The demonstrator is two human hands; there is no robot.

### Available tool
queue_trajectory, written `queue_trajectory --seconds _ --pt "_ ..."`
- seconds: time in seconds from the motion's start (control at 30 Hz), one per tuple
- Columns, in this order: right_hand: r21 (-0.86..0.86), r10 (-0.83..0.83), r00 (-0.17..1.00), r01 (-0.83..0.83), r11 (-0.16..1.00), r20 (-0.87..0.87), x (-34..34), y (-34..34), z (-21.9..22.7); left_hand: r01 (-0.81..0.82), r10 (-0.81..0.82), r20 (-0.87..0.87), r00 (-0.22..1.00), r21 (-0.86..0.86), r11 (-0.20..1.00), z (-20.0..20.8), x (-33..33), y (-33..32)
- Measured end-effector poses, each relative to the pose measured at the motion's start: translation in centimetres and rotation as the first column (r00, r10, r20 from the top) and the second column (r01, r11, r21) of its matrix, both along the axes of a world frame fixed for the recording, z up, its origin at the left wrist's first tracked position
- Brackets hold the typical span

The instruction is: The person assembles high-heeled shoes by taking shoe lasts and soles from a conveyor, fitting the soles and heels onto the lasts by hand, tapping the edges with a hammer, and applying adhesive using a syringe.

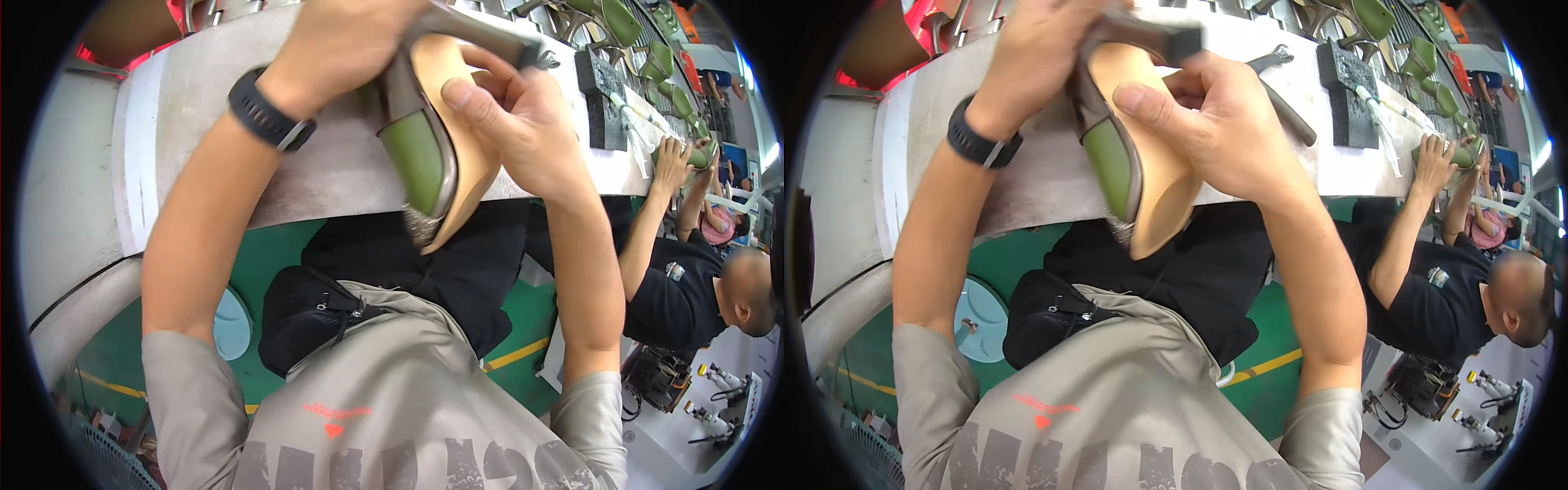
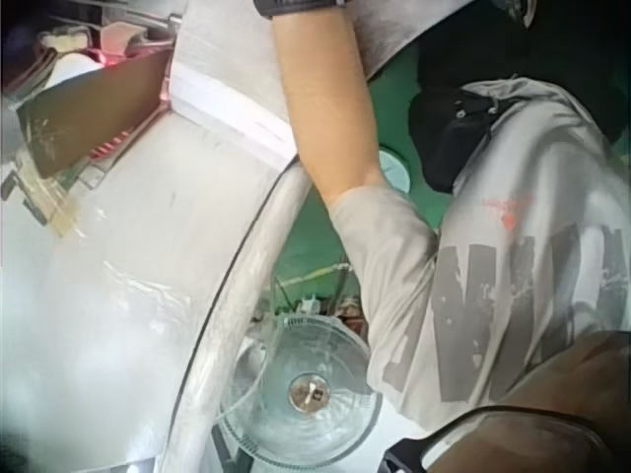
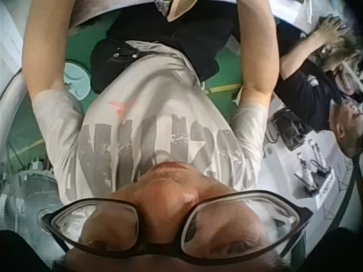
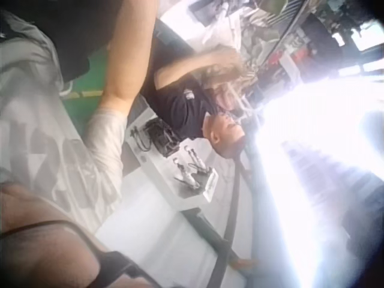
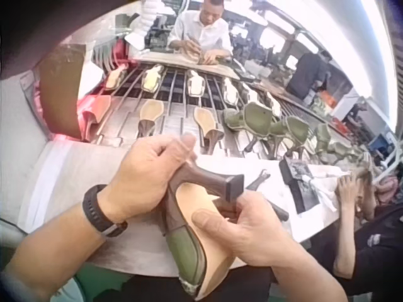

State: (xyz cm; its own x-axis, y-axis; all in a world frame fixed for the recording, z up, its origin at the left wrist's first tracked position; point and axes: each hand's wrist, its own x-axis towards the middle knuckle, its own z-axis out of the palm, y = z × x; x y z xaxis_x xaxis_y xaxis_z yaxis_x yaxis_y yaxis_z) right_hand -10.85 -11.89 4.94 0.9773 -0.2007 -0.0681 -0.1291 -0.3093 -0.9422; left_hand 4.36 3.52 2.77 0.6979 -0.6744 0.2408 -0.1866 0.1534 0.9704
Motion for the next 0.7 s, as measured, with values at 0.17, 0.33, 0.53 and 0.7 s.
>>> queue_trajectory --seconds 0.17,0.33,0.53,0.7 --pt "-0.600 0.174 0.948 0.022 0.800 0.267 1.0 1.2 1.9 -0.334 0.334 0.131 0.933 -0.025 0.942 -1.1 -5.0 8.4" --pt "-0.752 0.404 0.855 -0.024 0.659 0.327 0.7 2.1 1.9 -0.227 0.078 0.687 0.723 0.129 0.965 -1.0 -9.1 9.6" --pt "-0.769 0.495 0.798 -0.064 0.635 0.343 0.5 0.5 1.1 -0.259 0.075 0.733 0.676 0.142 0.955 -2.1 -9.4 9.3" --pt "-0.761 0.521 0.784 -0.098 0.642 0.338 1.0 0.3 1.0 -0.280 0.012 0.798 0.602 0.197 0.939 -1.8 -8.9 8.8"
